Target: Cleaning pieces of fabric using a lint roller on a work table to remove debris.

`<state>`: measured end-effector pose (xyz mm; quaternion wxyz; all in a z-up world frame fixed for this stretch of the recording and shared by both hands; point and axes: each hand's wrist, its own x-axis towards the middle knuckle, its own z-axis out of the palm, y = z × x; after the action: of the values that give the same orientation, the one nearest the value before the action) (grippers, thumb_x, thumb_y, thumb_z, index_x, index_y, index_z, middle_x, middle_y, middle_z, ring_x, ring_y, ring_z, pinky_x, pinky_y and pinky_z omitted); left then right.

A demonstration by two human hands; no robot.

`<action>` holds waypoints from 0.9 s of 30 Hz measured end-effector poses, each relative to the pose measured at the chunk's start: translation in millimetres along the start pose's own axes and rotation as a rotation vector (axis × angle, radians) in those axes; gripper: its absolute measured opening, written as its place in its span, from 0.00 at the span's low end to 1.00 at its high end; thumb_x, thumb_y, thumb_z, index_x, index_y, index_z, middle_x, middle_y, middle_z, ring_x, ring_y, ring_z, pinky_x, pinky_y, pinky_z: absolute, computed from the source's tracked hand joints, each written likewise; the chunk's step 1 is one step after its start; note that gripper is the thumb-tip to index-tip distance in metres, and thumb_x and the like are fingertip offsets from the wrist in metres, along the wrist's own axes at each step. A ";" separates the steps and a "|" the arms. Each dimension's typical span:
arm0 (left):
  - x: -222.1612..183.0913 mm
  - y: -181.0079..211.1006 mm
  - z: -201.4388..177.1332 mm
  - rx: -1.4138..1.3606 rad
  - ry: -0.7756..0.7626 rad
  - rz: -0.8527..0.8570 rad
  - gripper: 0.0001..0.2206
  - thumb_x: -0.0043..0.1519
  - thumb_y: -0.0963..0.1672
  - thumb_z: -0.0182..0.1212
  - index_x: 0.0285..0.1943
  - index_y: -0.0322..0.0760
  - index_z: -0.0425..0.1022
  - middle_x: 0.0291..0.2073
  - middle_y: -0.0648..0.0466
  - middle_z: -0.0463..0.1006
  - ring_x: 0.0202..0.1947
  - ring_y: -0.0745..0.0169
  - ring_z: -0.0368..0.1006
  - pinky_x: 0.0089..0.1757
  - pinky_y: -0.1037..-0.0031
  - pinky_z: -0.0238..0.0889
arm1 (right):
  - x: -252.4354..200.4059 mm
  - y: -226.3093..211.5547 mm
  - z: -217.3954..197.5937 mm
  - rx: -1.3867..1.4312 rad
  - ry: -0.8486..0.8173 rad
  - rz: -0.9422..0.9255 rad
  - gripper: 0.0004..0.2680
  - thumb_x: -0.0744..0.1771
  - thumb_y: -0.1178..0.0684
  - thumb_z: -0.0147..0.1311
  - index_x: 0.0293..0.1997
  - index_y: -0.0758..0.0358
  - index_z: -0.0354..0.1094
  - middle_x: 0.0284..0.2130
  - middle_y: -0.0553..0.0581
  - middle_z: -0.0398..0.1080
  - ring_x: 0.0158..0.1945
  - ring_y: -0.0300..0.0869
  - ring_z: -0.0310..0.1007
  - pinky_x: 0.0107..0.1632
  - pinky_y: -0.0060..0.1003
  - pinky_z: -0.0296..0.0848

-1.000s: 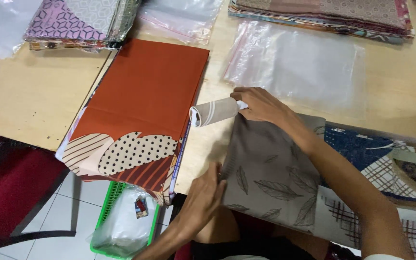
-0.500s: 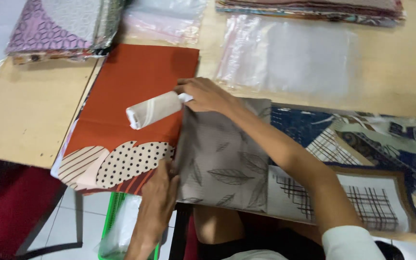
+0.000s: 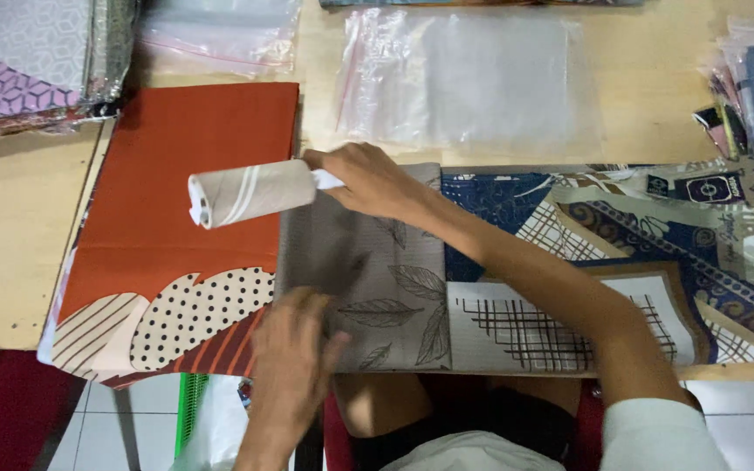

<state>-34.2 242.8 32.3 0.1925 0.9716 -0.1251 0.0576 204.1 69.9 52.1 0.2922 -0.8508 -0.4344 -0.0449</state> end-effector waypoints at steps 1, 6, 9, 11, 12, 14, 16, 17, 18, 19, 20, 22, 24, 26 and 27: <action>3.2 8.6 11.9 -0.003 -0.006 -0.003 0.26 0.60 0.51 0.63 0.67 0.44 0.66 0.66 0.48 0.66 0.66 0.45 0.62 0.55 0.48 0.58 | -18.6 -10.0 -13.8 0.004 -0.004 0.004 0.13 0.64 0.65 0.54 0.54 0.61 0.67 0.31 0.64 0.78 0.35 0.57 0.79 0.36 0.51 0.73; 23.0 69.1 4.5 -0.127 -0.225 0.677 0.31 0.68 0.54 0.51 0.76 0.34 0.58 0.78 0.44 0.53 0.79 0.44 0.44 0.69 0.50 0.39 | -103.8 -53.1 -63.7 0.182 -0.190 0.153 0.13 0.71 0.50 0.50 0.63 0.60 0.62 0.30 0.53 0.76 0.20 0.36 0.71 0.23 0.31 0.64; 12.3 65.2 31.7 -0.074 -0.221 0.663 0.32 0.72 0.57 0.40 0.82 0.40 0.47 0.80 0.46 0.50 0.80 0.49 0.40 0.71 0.52 0.34 | -153.4 -51.8 -42.3 0.107 -0.145 0.107 0.10 0.71 0.55 0.46 0.58 0.66 0.62 0.37 0.60 0.73 0.27 0.45 0.71 0.28 0.38 0.70; 9.5 63.4 39.5 -0.066 -0.212 0.666 0.31 0.71 0.56 0.41 0.81 0.40 0.50 0.78 0.45 0.54 0.78 0.47 0.46 0.70 0.51 0.38 | -170.0 -46.4 -18.3 -0.073 -0.049 -0.025 0.09 0.71 0.55 0.51 0.57 0.64 0.65 0.35 0.59 0.70 0.28 0.45 0.70 0.30 0.37 0.70; 8.6 62.5 43.3 -0.059 -0.203 0.679 0.31 0.71 0.56 0.41 0.80 0.39 0.52 0.76 0.44 0.58 0.76 0.45 0.52 0.70 0.51 0.41 | -178.4 -43.5 -6.6 -0.256 0.054 -0.151 0.09 0.70 0.55 0.56 0.56 0.61 0.67 0.33 0.57 0.68 0.28 0.44 0.68 0.32 0.37 0.70; 7.2 63.3 40.8 0.025 -0.194 0.684 0.31 0.72 0.57 0.40 0.82 0.43 0.48 0.79 0.47 0.52 0.79 0.48 0.47 0.71 0.52 0.38 | -180.3 -16.3 17.5 -0.360 0.008 -0.087 0.12 0.71 0.51 0.54 0.62 0.58 0.65 0.34 0.56 0.70 0.27 0.42 0.69 0.30 0.36 0.71; 7.8 63.7 39.2 0.105 -0.180 0.691 0.32 0.72 0.57 0.39 0.83 0.47 0.44 0.81 0.50 0.46 0.81 0.51 0.42 0.72 0.53 0.35 | -163.4 1.8 22.6 -0.468 -0.040 -0.023 0.16 0.71 0.48 0.53 0.68 0.54 0.63 0.35 0.55 0.72 0.26 0.39 0.69 0.28 0.36 0.71; 8.2 63.8 38.4 0.074 -0.181 0.696 0.31 0.72 0.57 0.41 0.83 0.46 0.45 0.81 0.50 0.47 0.81 0.49 0.43 0.72 0.52 0.37 | -145.6 5.9 16.3 -0.504 -0.106 0.115 0.15 0.72 0.48 0.48 0.68 0.54 0.61 0.36 0.57 0.72 0.27 0.41 0.72 0.28 0.37 0.75; 8.4 64.2 37.2 0.043 -0.182 0.702 0.31 0.72 0.56 0.42 0.83 0.45 0.46 0.81 0.49 0.49 0.81 0.48 0.45 0.72 0.52 0.38 | -127.8 9.6 9.9 -0.538 -0.172 0.254 0.13 0.73 0.49 0.44 0.67 0.54 0.59 0.37 0.59 0.72 0.29 0.43 0.74 0.27 0.38 0.78; 8.7 64.2 38.0 0.048 -0.179 0.698 0.31 0.72 0.56 0.42 0.83 0.45 0.46 0.81 0.49 0.49 0.81 0.48 0.45 0.72 0.52 0.38 | -119.4 13.0 6.5 -0.538 -0.170 0.247 0.13 0.73 0.49 0.44 0.67 0.54 0.59 0.37 0.59 0.72 0.29 0.43 0.74 0.27 0.38 0.78; 8.9 64.2 38.5 -0.001 -0.198 0.692 0.31 0.72 0.56 0.41 0.83 0.45 0.46 0.81 0.49 0.48 0.81 0.48 0.44 0.72 0.51 0.37 | -110.8 16.2 3.0 -0.549 -0.062 0.212 0.11 0.73 0.51 0.47 0.63 0.59 0.62 0.33 0.59 0.71 0.29 0.47 0.73 0.27 0.41 0.75; 8.2 64.0 37.8 -0.042 -0.219 0.679 0.30 0.73 0.55 0.41 0.83 0.45 0.45 0.81 0.49 0.48 0.81 0.47 0.43 0.73 0.51 0.37 | -101.8 12.3 0.1 -0.551 0.051 0.171 0.10 0.72 0.54 0.51 0.59 0.64 0.65 0.30 0.60 0.71 0.29 0.50 0.72 0.28 0.43 0.72; 10.0 62.9 36.8 -0.083 -0.226 0.682 0.30 0.72 0.54 0.45 0.82 0.46 0.48 0.81 0.50 0.49 0.81 0.48 0.45 0.72 0.50 0.39 | -100.4 0.8 -1.7 -0.335 0.060 0.233 0.13 0.72 0.58 0.50 0.66 0.63 0.59 0.37 0.66 0.73 0.23 0.43 0.75 0.21 0.35 0.81; 8.0 62.2 41.8 -0.038 -0.202 0.681 0.30 0.71 0.54 0.46 0.82 0.47 0.50 0.81 0.51 0.51 0.81 0.49 0.46 0.72 0.50 0.40 | -113.6 -24.9 0.6 -0.250 0.016 0.180 0.14 0.72 0.57 0.50 0.66 0.62 0.58 0.36 0.63 0.74 0.21 0.41 0.75 0.20 0.31 0.80; 7.0 61.9 44.7 0.006 -0.179 0.685 0.29 0.71 0.55 0.46 0.81 0.49 0.52 0.80 0.52 0.53 0.81 0.49 0.46 0.72 0.49 0.40 | -120.2 -37.4 1.7 -0.168 -0.026 0.131 0.15 0.71 0.57 0.50 0.66 0.61 0.57 0.35 0.61 0.75 0.20 0.38 0.75 0.20 0.28 0.78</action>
<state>-41.0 168.5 14.6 0.1475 0.8749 -0.4601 0.0339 100.8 2.0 28.2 0.2164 -0.8994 -0.3764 -0.0511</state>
